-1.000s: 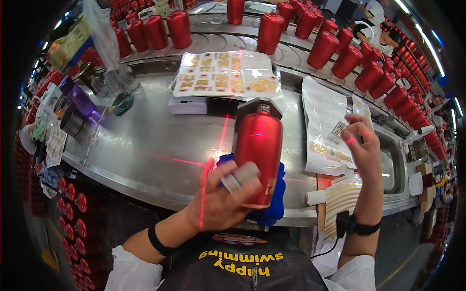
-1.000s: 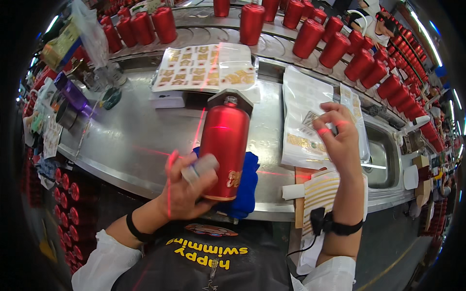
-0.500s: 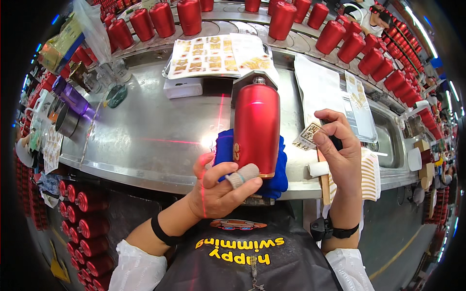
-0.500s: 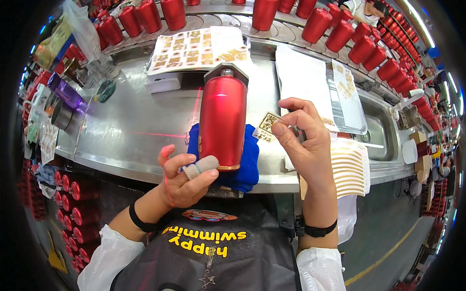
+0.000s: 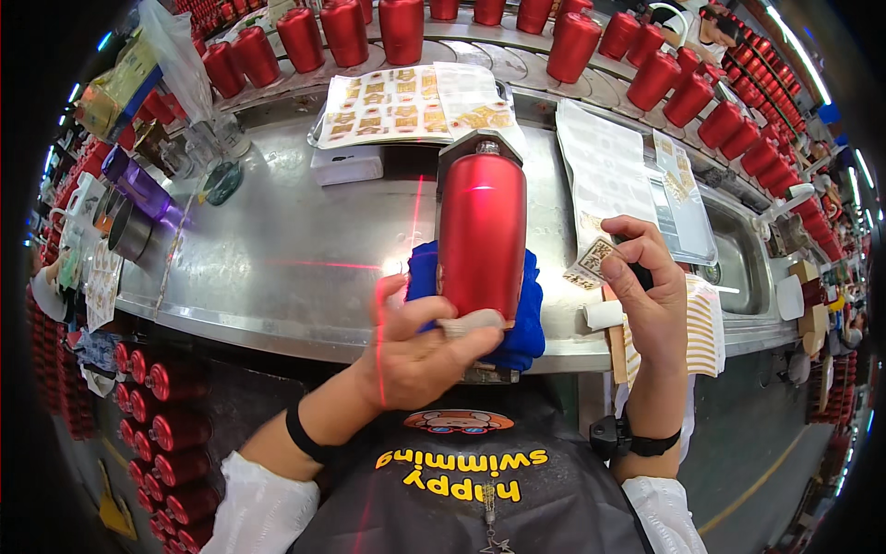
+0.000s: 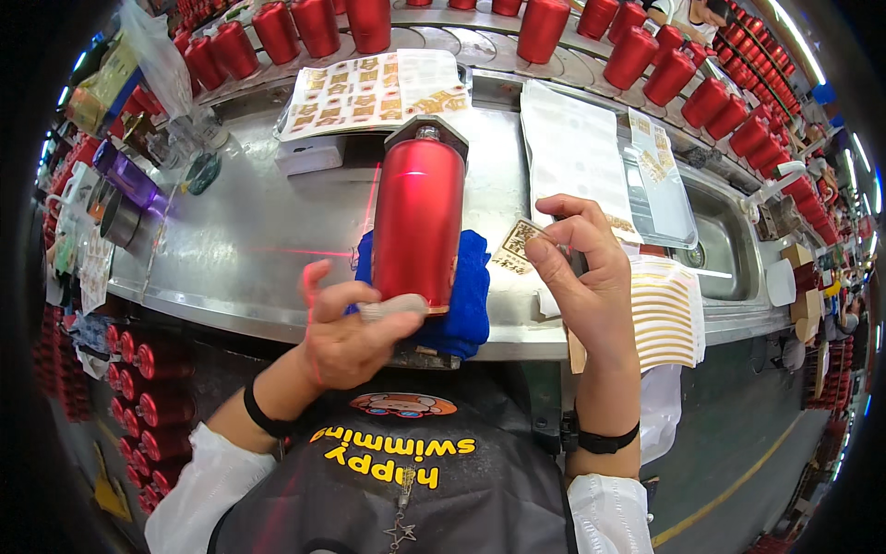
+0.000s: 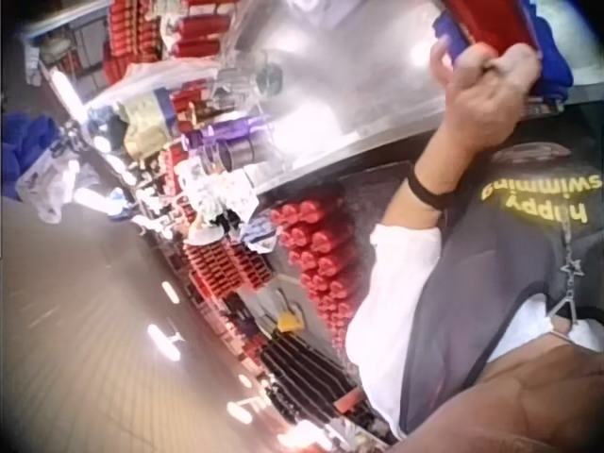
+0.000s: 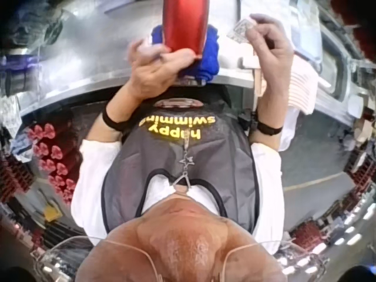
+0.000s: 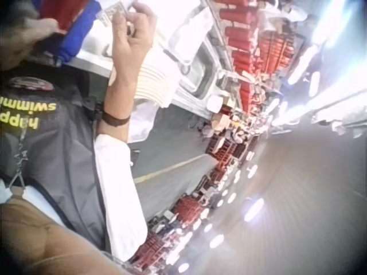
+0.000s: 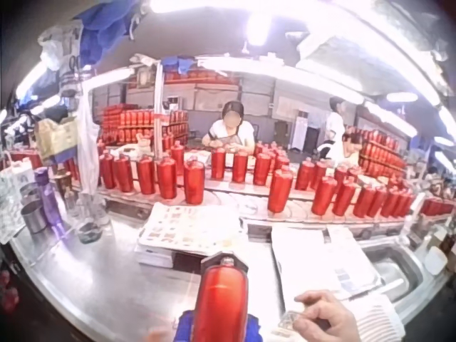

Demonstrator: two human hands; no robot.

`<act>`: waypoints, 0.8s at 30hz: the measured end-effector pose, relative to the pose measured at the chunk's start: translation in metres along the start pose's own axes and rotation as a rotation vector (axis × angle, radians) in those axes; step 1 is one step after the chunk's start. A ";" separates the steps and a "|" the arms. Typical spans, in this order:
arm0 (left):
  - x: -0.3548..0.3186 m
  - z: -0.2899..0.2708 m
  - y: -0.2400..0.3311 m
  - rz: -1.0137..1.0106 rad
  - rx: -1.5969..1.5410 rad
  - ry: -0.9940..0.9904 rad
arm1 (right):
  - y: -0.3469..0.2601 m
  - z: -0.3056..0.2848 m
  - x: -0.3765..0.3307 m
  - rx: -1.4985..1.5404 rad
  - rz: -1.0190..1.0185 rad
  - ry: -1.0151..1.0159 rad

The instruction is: Applying gold labels to large red liquor bottles using a laser guide and a cleaning cloth.

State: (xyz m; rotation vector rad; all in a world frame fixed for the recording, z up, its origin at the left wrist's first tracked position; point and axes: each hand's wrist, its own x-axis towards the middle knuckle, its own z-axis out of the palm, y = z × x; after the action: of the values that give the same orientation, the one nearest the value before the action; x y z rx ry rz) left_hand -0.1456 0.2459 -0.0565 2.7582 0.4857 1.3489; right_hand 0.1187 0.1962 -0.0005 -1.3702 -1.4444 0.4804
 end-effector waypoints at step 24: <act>0.047 0.042 -0.048 -0.857 -0.682 0.078 | 0.015 0.069 0.056 -0.082 -0.146 -0.128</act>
State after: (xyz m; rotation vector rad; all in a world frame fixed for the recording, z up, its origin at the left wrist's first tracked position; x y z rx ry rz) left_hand -0.0987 0.3098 -0.0551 1.6440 0.8679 1.0938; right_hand 0.0782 0.2744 -0.0172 -1.3059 -1.6712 0.4248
